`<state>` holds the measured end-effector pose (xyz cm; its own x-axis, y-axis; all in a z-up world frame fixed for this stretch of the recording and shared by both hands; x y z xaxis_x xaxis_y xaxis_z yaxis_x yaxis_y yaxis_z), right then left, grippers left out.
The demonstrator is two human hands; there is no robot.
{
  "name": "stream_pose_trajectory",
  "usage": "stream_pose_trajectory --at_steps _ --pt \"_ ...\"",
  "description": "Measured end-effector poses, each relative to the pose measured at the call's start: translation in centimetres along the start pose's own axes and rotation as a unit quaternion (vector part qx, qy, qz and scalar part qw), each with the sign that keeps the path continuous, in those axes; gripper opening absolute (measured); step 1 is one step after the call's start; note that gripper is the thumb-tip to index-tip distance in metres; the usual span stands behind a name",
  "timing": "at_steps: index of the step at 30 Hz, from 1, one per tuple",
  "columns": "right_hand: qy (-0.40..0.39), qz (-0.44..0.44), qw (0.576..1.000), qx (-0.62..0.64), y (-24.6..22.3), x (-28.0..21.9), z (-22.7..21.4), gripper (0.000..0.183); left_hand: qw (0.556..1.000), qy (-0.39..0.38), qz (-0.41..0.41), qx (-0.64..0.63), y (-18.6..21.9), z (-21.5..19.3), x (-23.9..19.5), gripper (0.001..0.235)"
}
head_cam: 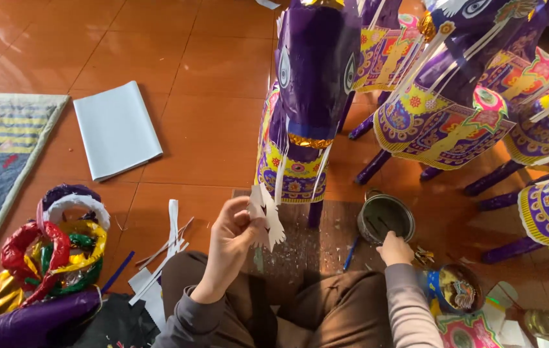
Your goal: Decorating traditional paper horse models using glue, paper cutouts, and paint.
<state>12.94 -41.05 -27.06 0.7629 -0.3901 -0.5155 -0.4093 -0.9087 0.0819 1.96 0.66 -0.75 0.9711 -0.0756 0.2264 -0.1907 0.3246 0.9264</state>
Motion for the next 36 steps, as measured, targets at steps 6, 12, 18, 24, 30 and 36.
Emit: stream_pose_trajectory --at_steps 6,12,18,24,30,36 --pt "0.021 -0.045 0.999 -0.008 2.6 0.2 1.3 0.045 0.995 -0.005 0.059 0.078 -1.3 -0.6 0.3 0.055" --pt "-0.009 -0.023 0.996 0.087 3.4 -2.6 1.5 0.036 0.976 0.001 0.069 0.204 1.6 -0.3 0.6 0.043" --pt "-0.174 -0.063 0.659 0.729 5.8 -1.1 5.8 0.033 0.936 -0.073 0.122 0.323 0.5 0.1 2.0 0.061" --pt "-0.051 -0.190 0.697 0.690 3.4 -10.5 -15.7 0.036 0.927 -0.216 0.077 0.297 3.9 3.0 4.8 0.010" --pt "0.211 -0.428 0.822 0.310 0.1 -22.8 -32.8 0.035 0.917 -0.291 0.023 0.273 3.7 4.2 7.4 0.024" --pt "0.360 -0.503 0.781 0.085 -4.2 -27.3 -39.9 0.030 0.955 -0.263 -0.024 0.136 3.1 4.1 8.6 0.020"
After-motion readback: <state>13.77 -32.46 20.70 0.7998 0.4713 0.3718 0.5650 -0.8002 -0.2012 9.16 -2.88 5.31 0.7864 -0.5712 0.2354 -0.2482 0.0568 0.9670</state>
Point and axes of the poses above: each hand's wrist, its own x-axis towards the middle knuckle, its own z-axis out of the palm, y = z × x, the point moved 2 cm from there along x, towards the middle knuckle, and after that the axes turned 8 degrees about -y, right-handed, at the moved point
